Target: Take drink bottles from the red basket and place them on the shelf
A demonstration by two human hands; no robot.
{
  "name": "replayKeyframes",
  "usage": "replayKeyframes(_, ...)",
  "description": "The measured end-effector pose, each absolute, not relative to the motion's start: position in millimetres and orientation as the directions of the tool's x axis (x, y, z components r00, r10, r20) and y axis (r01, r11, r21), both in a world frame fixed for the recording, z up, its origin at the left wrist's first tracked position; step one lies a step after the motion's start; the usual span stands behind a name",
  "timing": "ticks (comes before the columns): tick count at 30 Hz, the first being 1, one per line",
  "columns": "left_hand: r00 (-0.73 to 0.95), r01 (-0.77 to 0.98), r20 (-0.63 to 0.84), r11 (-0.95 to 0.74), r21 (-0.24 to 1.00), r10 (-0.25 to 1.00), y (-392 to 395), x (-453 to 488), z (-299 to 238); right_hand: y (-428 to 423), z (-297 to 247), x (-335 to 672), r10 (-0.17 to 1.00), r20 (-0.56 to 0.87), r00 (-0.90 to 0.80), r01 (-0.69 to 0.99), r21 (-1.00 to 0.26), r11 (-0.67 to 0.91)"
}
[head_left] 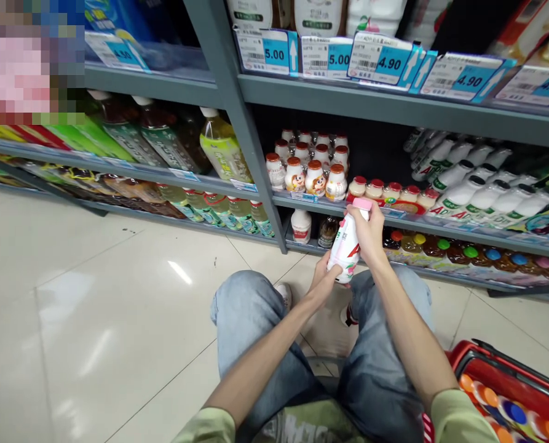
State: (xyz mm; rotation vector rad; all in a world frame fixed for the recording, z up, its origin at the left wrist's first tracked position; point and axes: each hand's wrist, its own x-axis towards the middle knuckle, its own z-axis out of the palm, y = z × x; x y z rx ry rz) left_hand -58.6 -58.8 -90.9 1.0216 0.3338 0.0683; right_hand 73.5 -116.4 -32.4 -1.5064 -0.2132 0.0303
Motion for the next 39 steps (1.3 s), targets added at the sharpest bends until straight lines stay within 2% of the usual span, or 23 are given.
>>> replayKeyframes(2,0.951,0.115,-0.258,0.577,0.808,0.171,-58,-60,-93,-116,-25,71,0.161,0.055,0.985,0.032,-0.99,0.14)
replayKeyframes(7,0.942,0.261,-0.334,0.721,0.642,-0.043,-55,-64,-97,-120,-10,69,0.289,-0.132,0.948,-0.225,-0.921,0.318)
replayKeyframes(11,0.939,0.275,-0.336,0.747,0.605,-0.074,-54,-63,-99,-124,-8,70,0.311,-0.184,0.932,-0.3,-0.875,0.38)
replayKeyframes(21,0.913,0.282,-0.402,0.811,0.513,-0.063,-62,-56,-113,-125,-8,70,0.314,-0.121,0.942,-0.243,-0.891,0.383)
replayKeyframes(26,0.889,0.393,-0.418,0.784,0.481,-0.189,-62,-59,-110,-134,-6,74,0.417,-0.098,0.904,-0.287,-0.86,0.422)
replayKeyframes(29,0.889,0.425,-0.389,0.754,0.5,-0.243,-62,-62,-105,-137,-6,73,0.479,-0.026,0.877,-0.238,-0.891,0.387)
replayKeyframes(31,0.889,0.437,-0.375,0.728,0.529,-0.262,-63,-63,-104,-136,-8,72,0.45,0.0,0.893,-0.175,-0.921,0.348)
replayKeyframes(34,0.886,0.447,-0.385,0.699,0.558,-0.259,-68,-60,-110,-132,-15,71,0.314,0.014,0.949,-0.08,-0.955,0.285)
replayKeyframes(37,0.89,0.416,-0.418,0.696,0.585,-0.18,-71,-55,-118,-127,-22,71,0.207,0.108,0.972,0.072,-0.982,0.174)
replayKeyframes(39,0.887,0.394,-0.446,0.701,0.595,-0.12,-72,-53,-121,-126,-25,71,0.189,0.17,0.967,0.15,-0.982,0.115)
